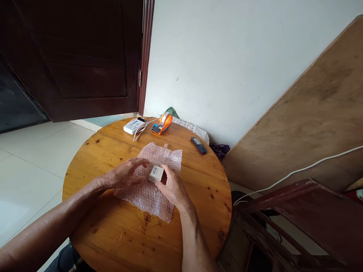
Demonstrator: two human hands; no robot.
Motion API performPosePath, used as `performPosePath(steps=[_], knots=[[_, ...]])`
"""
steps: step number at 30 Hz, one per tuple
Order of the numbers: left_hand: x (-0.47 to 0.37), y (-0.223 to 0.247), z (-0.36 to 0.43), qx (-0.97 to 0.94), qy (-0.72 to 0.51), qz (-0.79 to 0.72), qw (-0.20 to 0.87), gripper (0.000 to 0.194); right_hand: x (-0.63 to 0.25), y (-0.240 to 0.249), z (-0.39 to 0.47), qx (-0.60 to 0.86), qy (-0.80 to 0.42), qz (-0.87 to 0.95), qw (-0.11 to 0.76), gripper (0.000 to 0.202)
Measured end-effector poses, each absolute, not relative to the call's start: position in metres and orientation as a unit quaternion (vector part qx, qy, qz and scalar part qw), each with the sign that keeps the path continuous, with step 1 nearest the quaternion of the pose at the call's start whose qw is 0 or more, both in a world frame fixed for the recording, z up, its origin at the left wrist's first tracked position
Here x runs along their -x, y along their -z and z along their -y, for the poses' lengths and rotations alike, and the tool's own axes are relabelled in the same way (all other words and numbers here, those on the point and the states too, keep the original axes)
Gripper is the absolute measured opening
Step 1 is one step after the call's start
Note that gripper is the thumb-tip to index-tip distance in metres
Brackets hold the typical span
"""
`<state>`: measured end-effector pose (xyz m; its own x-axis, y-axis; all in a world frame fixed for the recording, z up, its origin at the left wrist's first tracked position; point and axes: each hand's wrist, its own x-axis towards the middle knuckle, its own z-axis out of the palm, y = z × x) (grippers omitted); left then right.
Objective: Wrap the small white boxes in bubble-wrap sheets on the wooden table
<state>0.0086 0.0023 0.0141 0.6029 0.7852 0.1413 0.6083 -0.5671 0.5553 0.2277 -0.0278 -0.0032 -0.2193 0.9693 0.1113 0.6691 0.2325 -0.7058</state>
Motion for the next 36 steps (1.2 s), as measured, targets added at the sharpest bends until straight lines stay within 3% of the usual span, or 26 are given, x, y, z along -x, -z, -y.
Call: performPosePath(steps=[2,6,9,16,21,26,30,34,36], knots=[[-0.006,-0.029,0.007,-0.874,-0.179,-0.404,0.204,0.026,-0.229,0.003,0.028,0.544,-0.272,0.739,0.291,0.051],[-0.004,-0.042,0.037,-0.937,-0.067,-0.318,0.127,0.009,-0.229,0.002,0.028,0.529,-0.264,0.753,0.290,0.050],[-0.007,-0.029,0.057,-0.948,-0.063,-0.307,0.054,0.012,-0.229,0.003,0.028,0.537,-0.249,0.751,0.293,0.051],[-0.022,-0.005,0.067,-0.947,-0.022,-0.319,0.012,0.007,-0.230,0.006,0.028,0.547,-0.258,0.746,0.278,0.053],[-0.023,-0.019,0.061,-0.944,-0.047,-0.323,0.054,0.007,-0.230,0.002,0.029,0.534,-0.279,0.741,0.294,0.053],[-0.029,-0.047,0.041,-0.894,-0.130,-0.421,0.087,0.010,-0.238,-0.003,0.028,0.500,-0.423,0.671,0.347,0.050],[-0.043,-0.053,0.014,-0.852,-0.171,-0.490,0.070,0.012,-0.250,-0.008,0.027,0.484,-0.502,0.589,0.408,0.059],[-0.054,-0.036,-0.007,-0.838,-0.188,-0.507,0.069,0.015,-0.251,-0.010,0.026,0.505,-0.481,0.579,0.423,0.064],[-0.055,-0.028,-0.013,-0.833,-0.193,-0.511,0.089,0.015,-0.246,-0.006,0.025,0.548,-0.440,0.570,0.426,0.055]])
